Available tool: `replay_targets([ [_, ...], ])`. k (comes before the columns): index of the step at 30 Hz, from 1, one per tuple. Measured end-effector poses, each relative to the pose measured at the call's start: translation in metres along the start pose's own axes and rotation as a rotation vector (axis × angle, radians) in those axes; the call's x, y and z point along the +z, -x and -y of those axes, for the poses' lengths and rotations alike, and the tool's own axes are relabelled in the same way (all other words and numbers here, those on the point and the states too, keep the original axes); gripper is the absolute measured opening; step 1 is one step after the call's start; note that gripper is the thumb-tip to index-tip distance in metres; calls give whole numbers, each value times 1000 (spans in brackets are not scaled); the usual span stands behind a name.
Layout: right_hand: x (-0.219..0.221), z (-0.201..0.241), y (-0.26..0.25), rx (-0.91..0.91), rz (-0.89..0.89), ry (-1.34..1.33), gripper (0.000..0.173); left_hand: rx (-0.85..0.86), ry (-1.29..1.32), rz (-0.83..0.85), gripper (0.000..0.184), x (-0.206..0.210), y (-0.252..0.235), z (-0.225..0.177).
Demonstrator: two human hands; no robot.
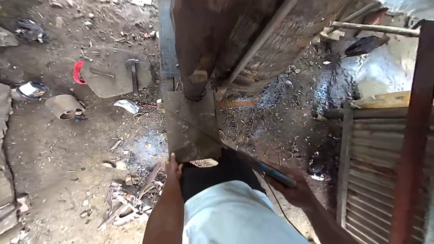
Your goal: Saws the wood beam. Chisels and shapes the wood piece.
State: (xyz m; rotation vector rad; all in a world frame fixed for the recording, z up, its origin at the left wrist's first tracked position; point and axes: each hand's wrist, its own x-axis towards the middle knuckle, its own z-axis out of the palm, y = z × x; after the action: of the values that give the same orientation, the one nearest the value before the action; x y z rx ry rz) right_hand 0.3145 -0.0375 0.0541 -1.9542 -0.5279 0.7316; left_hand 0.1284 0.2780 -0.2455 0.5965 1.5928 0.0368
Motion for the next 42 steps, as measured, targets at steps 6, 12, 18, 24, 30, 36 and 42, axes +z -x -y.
replay_targets([
  [6, 57, 10, 14, -16, -60, 36, 41, 2, 3, -3, 56, -8, -17, -23],
  [12, 82, 33, 10, -1, -126, 39, 43, -71, -137, 94, 57, -21, -25, -40],
  [18, 86, 62, 2, 22, -192, 50, 46, -77, -298, 115, 54, -26, -30, -47],
  [24, 97, 65, -21, 33, -265, 193, 46, 329, -1221, 129, 73, -35, -45, -108],
  [30, 125, 65, -65, 77, -259, 234, 45, 683, -1387, 140, 92, 79, -25, -172],
  [36, 118, 72, -84, 169, -236, 147, 46, 530, -1532, 94, 131, 133, -42, -178],
  [42, 102, 93, -98, 238, -191, 110, 47, 487, -1591, 117, 130, 134, -39, -183],
])
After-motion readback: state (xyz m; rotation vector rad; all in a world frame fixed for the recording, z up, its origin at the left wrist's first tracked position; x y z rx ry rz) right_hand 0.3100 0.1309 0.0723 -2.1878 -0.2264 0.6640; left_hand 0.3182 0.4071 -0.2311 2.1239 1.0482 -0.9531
